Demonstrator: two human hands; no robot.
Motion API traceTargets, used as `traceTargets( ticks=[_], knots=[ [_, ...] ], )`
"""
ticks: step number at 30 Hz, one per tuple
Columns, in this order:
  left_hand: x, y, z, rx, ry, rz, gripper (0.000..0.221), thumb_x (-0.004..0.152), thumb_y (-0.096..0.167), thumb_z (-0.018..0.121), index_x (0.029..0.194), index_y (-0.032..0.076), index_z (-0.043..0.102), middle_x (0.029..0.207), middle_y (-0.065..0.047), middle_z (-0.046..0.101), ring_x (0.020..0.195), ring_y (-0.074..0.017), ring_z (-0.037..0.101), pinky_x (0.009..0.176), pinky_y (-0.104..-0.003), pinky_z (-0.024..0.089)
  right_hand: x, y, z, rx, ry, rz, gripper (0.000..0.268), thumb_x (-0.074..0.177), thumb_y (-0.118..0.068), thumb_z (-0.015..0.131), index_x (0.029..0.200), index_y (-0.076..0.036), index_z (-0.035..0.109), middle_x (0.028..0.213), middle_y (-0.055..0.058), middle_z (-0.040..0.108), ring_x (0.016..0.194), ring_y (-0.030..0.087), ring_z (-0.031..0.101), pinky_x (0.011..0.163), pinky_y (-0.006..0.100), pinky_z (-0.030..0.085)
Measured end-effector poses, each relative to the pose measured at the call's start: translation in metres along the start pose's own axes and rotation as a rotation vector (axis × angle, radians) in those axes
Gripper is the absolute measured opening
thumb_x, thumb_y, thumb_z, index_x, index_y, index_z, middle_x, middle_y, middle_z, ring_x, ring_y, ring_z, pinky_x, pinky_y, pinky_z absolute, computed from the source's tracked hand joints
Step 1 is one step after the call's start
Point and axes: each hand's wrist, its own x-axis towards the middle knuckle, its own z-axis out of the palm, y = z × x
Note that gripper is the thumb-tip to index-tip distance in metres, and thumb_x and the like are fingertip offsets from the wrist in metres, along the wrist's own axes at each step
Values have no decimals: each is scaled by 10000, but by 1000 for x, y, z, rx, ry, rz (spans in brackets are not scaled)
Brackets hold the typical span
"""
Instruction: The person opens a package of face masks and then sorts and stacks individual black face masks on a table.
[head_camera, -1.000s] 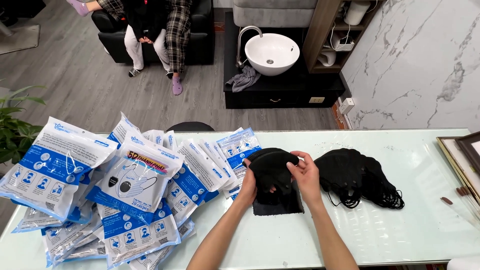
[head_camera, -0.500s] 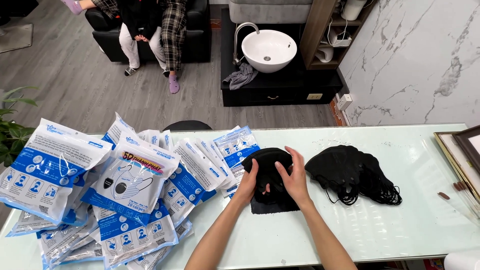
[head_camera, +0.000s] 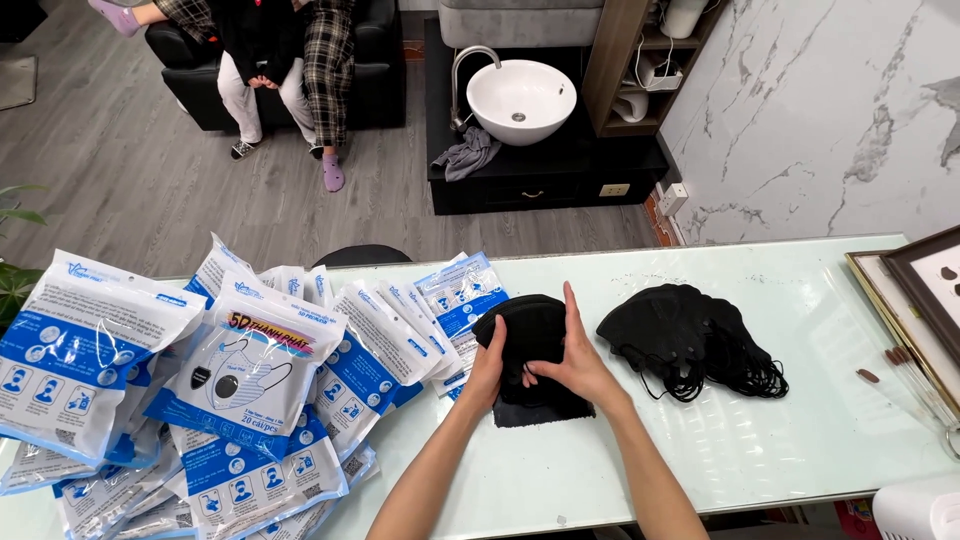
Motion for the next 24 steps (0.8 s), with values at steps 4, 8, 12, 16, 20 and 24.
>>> traceTargets(
  ticks=[4,8,12,16,20,24],
  knots=[
    [-2,9,2,34,14,30,723,1025,669,427,1383,65,603,1025,-211,783,653,-233,772,512,-319,642,6,33,-32,-41,-26,6,1429,665,-68,957,1648,-206,-71,1631,302,188,1483,495,296,1182,594,367],
    [-5,8,3,69,70,-4,884,1020,711,459,1580,41,323,1474,-251,533,1179,-330,649,956,-466,569,24,106,-82,-165,299,10,777,777,-185,877,1470,-135,529,1378,197,577,1309,375,558,1091,475,467],
    [-22,36,24,91,71,-14,955,1018,728,432,1649,69,151,1658,-241,282,1497,-406,349,1205,-549,366,26,156,-114,-471,567,131,449,928,-249,791,1343,-120,680,1299,117,617,1282,341,568,1068,473,448],
    [-22,38,26,89,90,-37,980,1002,745,441,1658,88,128,1676,-218,251,1518,-390,315,1227,-543,330,24,160,-113,-420,577,161,429,927,-240,796,1316,-100,683,1277,126,592,1291,348,545,1063,467,435],
    [-24,41,29,92,86,-48,1000,1005,747,430,1656,66,97,1677,-243,224,1522,-407,299,1231,-557,317,24,158,-111,-392,581,177,423,924,-229,797,1308,-92,682,1272,138,567,1308,357,518,1078,474,424],
    [-19,31,20,69,95,-46,950,1026,719,431,1654,73,131,1666,-227,272,1515,-376,336,1220,-539,346,24,158,-112,-421,588,176,409,912,-211,805,1281,-92,677,1216,131,549,1249,359,515,1051,470,372]
  ],
)
